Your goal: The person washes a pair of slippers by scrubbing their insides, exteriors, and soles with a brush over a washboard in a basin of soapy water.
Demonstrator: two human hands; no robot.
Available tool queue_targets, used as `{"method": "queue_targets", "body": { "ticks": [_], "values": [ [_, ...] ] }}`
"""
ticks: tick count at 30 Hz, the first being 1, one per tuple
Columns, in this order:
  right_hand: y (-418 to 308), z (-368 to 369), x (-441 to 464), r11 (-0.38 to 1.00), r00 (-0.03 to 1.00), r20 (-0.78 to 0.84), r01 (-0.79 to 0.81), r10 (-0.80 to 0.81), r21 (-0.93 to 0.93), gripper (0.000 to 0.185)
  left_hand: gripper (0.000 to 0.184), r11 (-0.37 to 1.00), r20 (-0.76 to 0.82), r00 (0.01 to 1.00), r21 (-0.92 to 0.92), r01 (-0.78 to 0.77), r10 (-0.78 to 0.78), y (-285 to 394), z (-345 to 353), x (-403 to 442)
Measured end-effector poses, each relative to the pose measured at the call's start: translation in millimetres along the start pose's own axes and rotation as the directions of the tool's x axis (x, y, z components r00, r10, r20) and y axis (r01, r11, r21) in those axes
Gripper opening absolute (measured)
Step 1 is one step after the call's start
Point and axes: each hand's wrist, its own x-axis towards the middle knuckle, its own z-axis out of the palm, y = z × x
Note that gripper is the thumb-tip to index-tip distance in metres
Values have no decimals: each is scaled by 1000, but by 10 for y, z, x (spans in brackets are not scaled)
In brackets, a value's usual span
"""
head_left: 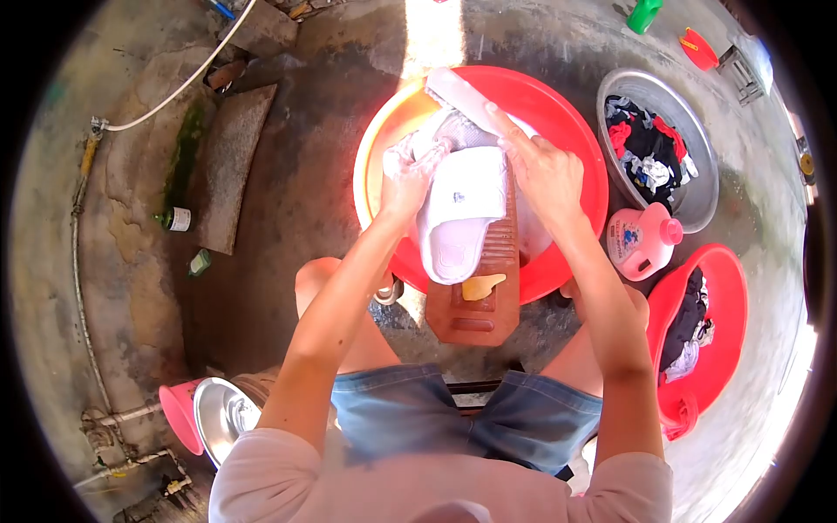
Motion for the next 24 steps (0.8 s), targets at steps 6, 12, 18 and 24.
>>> {"method": "queue_targets", "body": {
  "ticks": [6,12,18,24],
  "values": [
    [59,156,-147,988,988,-3,156,-156,-3,50,24,997,39,996,1,83,-83,-20,-86,31],
    [-20,156,-162,969,970,14,243,-244,52,50,20,997,-3,998,-40,69,-69,-64,-84,44],
    [-10,54,-87,992,988,140,-77,64,96,47,24,999,-13,1000,23,-24,24,-118,-129,120],
    [103,172,-63,881,942,163,-332,293,336,39,35,1000,-68,998,3,-14,15,-145,-93,85]
  ]
}}
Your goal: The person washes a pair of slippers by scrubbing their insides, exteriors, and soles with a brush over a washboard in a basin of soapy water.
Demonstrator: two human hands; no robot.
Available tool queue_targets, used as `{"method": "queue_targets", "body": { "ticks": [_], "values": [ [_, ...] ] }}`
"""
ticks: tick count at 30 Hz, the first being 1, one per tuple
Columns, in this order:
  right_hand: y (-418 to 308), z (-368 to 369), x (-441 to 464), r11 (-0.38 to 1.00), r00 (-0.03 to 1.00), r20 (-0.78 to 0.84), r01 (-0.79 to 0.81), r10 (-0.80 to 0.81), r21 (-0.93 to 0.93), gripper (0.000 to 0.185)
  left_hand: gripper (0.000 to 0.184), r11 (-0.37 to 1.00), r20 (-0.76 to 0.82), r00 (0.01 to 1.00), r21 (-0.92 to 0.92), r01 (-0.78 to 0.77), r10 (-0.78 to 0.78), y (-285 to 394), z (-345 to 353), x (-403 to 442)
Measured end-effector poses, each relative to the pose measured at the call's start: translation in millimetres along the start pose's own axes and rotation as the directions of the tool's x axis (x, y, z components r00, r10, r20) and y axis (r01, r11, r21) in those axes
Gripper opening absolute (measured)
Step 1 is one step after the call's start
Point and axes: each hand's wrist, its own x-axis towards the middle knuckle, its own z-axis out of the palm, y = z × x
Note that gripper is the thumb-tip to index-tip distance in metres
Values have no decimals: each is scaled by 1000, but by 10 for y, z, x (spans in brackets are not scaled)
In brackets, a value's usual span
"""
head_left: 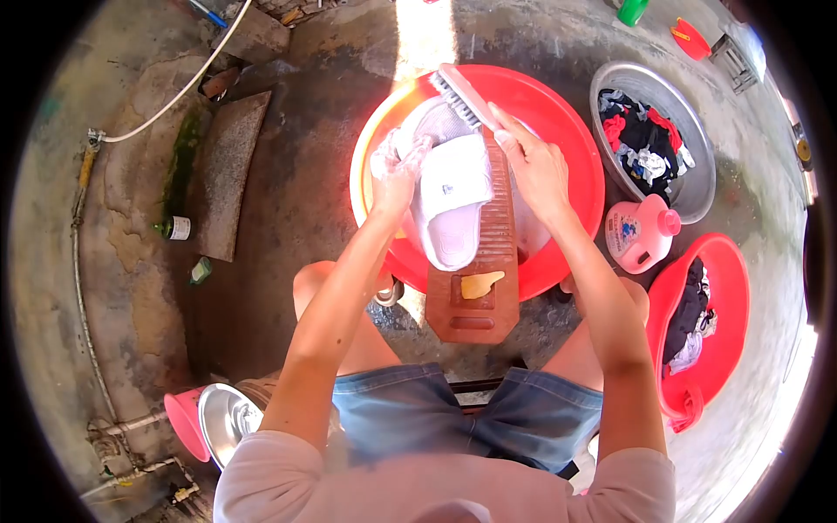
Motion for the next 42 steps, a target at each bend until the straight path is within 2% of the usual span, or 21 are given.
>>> {"method": "queue_targets", "body": {
  "ticks": [1,2,4,5,7,9,10,12,14,15,18,19,20,23,26,27,30,31,35,38,42],
  "values": [
    [-12,-10,2,982,991,49,-128,122,138,36,36,999,4,1000,-40,25,-25,11,12,3],
    [-24,-19,5,930,965,96,-259,242,262,36,35,999,31,999,-22,-36,37,1,17,12],
    [8,-17,6,693,834,320,-551,449,464,37,32,989,96,984,10,-149,147,-98,25,4],
    [-8,1,8,698,855,308,-519,418,494,37,31,978,128,971,24,-207,202,-86,45,-6],
    [-55,59,-17,698,888,285,-460,360,549,37,36,985,221,961,16,-171,163,-58,77,-46],
    [5,156,-52,810,955,180,-296,236,507,38,40,985,317,934,-4,-170,163,-4,118,-106],
    [21,194,-47,854,978,128,-205,163,479,38,39,954,357,911,136,-269,206,-21,109,-92],
    [-41,145,-57,935,982,139,-165,127,315,37,38,805,449,854,385,-451,263,-29,103,-81],
    [-92,128,-76,980,996,90,-42,24,195,37,29,745,383,858,446,-497,343,-47,131,-104],
    [-168,55,-69,985,989,137,-85,65,147,39,28,699,373,847,485,-525,377,-68,120,-87],
    [-372,-172,-165,985,983,128,144,-132,-95,48,23,612,281,807,537,-581,519,-176,74,-5],
    [-368,-133,-239,957,967,161,227,-199,-179,55,22,807,167,916,434,-401,365,-174,50,-12],
    [-346,-142,-222,954,967,168,223,-191,-199,55,22,937,85,981,293,-191,174,-139,46,-31],
    [-295,-161,-224,953,971,172,204,-167,-224,53,21,695,163,828,471,-543,536,-59,51,-43],
    [-349,-152,-266,958,973,151,205,-177,-199,47,23,694,160,865,537,-480,475,82,63,-41],
    [-463,-147,-350,918,946,224,292,-235,-268,47,29,847,74,974,482,-223,215,10,-10,-52],
    [-303,-170,-153,928,969,92,247,-231,-278,48,29,754,81,898,513,-410,433,33,54,-75],
    [-204,-233,-54,916,984,106,172,-143,-363,48,28,751,66,889,510,-420,452,-8,39,-77],
    [-327,-164,-261,945,973,86,229,-214,-236,53,29,774,14,892,491,-399,451,103,20,-44],
    [-386,-110,-317,931,948,133,310,-288,-193,57,29,733,32,939,616,-289,344,44,-31,-35],
    [-256,-98,-210,958,973,138,211,-186,-195,56,21,735,31,856,498,-460,515,-48,16,-40]
  ]
}}
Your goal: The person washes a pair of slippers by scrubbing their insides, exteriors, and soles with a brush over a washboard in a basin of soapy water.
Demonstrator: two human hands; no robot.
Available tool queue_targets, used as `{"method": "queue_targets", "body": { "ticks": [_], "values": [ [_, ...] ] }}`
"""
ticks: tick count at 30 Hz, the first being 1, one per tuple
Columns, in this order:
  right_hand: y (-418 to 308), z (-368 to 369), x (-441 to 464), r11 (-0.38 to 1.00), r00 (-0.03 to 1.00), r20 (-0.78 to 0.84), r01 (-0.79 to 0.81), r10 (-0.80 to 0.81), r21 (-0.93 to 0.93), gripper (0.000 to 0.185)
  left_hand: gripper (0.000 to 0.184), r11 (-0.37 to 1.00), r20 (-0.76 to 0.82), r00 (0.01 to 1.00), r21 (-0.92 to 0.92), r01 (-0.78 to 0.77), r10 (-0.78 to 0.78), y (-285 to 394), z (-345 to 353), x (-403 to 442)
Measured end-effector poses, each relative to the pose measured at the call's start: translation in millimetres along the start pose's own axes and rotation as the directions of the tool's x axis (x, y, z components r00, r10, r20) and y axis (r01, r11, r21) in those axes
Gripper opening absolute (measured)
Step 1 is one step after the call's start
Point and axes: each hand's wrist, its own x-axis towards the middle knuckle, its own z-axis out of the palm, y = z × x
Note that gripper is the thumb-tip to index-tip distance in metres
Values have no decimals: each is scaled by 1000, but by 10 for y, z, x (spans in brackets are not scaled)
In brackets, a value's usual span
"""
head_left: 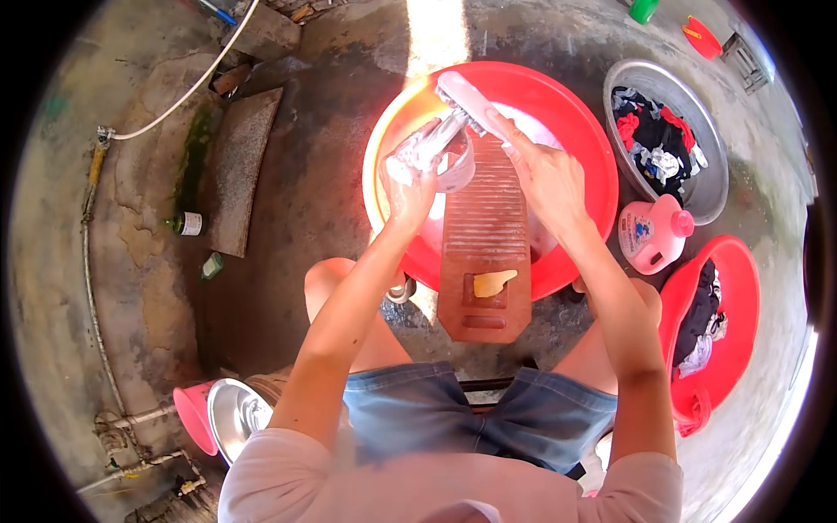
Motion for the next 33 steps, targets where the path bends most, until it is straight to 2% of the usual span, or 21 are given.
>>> {"method": "queue_targets", "body": {
  "ticks": [1,4,5,6,7,8,9,12,14,16,17,20,21,24,25,28,29,32,33],
  "values": [
    [-27,-23,-9,1000,1000,2,-14,14,-2,53,22,999,-4,1000,-49,21,-22,31,9,2],
    [-148,20,-82,1000,1000,4,19,-19,13,49,25,956,77,956,-62,287,-282,-56,-36,1],
    [-121,-8,-41,1000,1000,21,5,-5,-3,49,28,958,50,966,-124,258,-253,-45,-15,-11],
    [-77,-21,-4,1000,999,42,-10,10,-19,49,26,982,42,984,-75,175,-172,18,-30,-5],
    [86,-22,96,999,998,-38,-45,44,-12,60,25,995,36,995,-27,93,-92,103,-49,7],
    [60,-7,52,999,999,-28,-43,43,-11,59,24,1000,34,999,19,6,-7,157,-53,23],
    [12,16,-3,999,999,-25,-39,39,-12,58,25,999,-7,1000,-35,-17,16,123,-36,38],
    [-69,-5,-106,999,999,-19,51,-51,-5,58,26,988,-3,999,150,39,-39,62,-99,67],
    [-115,-10,-100,992,992,-34,119,-118,35,58,26,993,-2,998,99,68,-68,63,-94,75],
    [-12,-31,15,999,999,-38,27,-26,41,60,27,994,12,995,46,102,-102,87,-77,42],
    [31,-50,52,999,999,-40,-18,20,40,61,25,998,8,999,46,35,-35,102,-62,40],
    [-124,47,-50,996,993,-76,93,-93,-5,58,27,966,34,970,-89,243,-241,52,-25,42],
    [-215,100,-133,982,982,-33,183,-185,-55,53,26,971,48,974,-75,225,-222,40,-23,32],
    [-25,96,41,999,998,-67,12,-14,-40,53,26,986,109,982,-38,162,-157,36,-34,59],
    [36,5,123,994,994,-42,-105,103,-44,55,26,987,114,980,23,161,-162,91,-57,53],
    [-121,123,-67,993,988,-105,105,-110,-52,51,26,929,117,931,-94,358,-347,111,-52,26],
    [-207,107,-119,981,982,-43,179,-182,-69,50,26,948,106,949,-84,307,-298,113,-43,30],
    [13,9,102,997,997,-81,-28,22,-75,53,26,988,77,986,-42,150,-147,131,-55,36],
    [101,3,136,995,993,-96,-80,75,-53,53,28,990,72,988,6,140,-140,167,-56,27]
  ]
}}
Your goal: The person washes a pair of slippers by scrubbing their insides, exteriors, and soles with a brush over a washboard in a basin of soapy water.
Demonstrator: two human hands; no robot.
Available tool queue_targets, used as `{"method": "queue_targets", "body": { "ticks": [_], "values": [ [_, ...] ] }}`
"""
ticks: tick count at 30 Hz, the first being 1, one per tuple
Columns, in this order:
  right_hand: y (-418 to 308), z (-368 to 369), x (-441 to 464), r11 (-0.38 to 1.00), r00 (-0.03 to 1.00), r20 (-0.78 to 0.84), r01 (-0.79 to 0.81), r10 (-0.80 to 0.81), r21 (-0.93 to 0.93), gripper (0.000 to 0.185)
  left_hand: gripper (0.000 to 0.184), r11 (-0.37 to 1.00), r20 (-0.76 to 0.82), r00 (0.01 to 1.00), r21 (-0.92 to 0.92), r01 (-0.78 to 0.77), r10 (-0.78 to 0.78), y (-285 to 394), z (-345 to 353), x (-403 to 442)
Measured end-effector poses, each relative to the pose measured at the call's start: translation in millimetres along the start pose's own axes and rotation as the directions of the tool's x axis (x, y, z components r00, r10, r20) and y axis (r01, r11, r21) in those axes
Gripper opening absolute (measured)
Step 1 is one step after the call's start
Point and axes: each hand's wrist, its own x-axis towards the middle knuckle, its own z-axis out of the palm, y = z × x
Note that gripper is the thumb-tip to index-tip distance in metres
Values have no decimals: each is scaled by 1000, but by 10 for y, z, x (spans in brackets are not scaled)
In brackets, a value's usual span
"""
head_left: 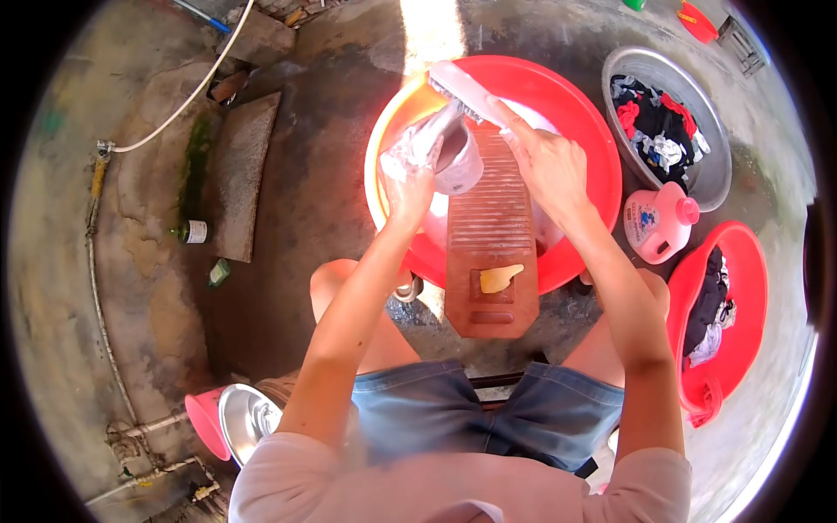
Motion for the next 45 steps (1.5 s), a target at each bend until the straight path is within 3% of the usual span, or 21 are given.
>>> {"method": "queue_targets", "body": {
  "ticks": [4,8,9,10,12,15,17,19,21,22,23,25,26,29,30,33,38,41,42,44,45],
  "values": [
    [-275,80,-285,960,960,-7,279,-279,18,47,26,988,-3,994,-117,105,-106,-130,38,-3],
    [78,24,9,999,999,-13,45,-45,-22,56,23,990,26,998,-128,64,-61,-102,12,-2],
    [30,65,-54,989,988,-39,148,-149,-30,55,22,991,45,998,-117,56,-51,-120,16,19],
    [-74,113,-166,967,965,-64,250,-253,-40,53,24,942,11,988,-300,148,-152,-216,64,5],
    [-112,155,-230,929,922,-115,369,-370,-35,52,24,940,52,979,-273,204,-198,-164,41,-5],
    [61,41,0,987,982,-103,153,-158,-54,49,24,939,123,979,-285,193,-164,-221,3,49],
    [24,111,-98,958,950,-120,283,-287,-47,55,24,906,145,970,-350,236,-197,-231,-8,38],
    [-85,198,-222,897,891,-108,437,-441,-66,52,28,844,150,918,-362,396,-366,-87,-24,30],
    [87,110,-27,959,953,-103,282,-283,-33,52,30,839,216,946,-443,316,-242,-150,-25,73],
    [111,103,-34,968,964,-97,244,-248,-50,52,28,903,195,964,-355,242,-182,-175,-23,100],
    [124,101,-27,976,972,-93,208,-214,-67,52,28,854,199,952,-426,299,-234,-204,-27,98],
    [61,149,-135,926,928,-49,365,-370,-93,53,29,730,229,915,-553,403,-332,-264,-33,73],
    [39,166,-169,892,895,-27,441,-445,-103,53,28,762,182,898,-479,437,-400,-209,-40,55],
    [206,78,29,945,950,-67,294,-306,-140,52,30,896,277,933,-314,315,-231,-177,-68,100],
    [183,63,9,956,962,-59,257,-267,-139,52,30,843,272,932,-417,339,-240,-148,-55,91],
    [42,137,-147,908,907,-61,410,-416,-87,54,33,702,262,896,-557,444,-359,-181,-57,51],
    [215,39,3,959,968,-51,236,-247,-160,50,30,774,286,919,-503,384,-270,-137,-48,82],
    [110,166,-136,942,939,-75,334,-336,-41,51,31,757,311,903,-501,420,-296,-187,-42,64],
    [39,195,-181,901,904,-61,413,-424,-134,50,30,783,276,922,-495,377,-270,-177,-23,68],
    [150,116,-72,956,958,-61,274,-281,-107,48,27,829,205,953,-474,297,-224,-152,-1,39],
    [185,80,-14,973,975,-58,210,-216,-95,47,29,902,169,967,-358,242,-193,-154,-26,51]
  ]
}}
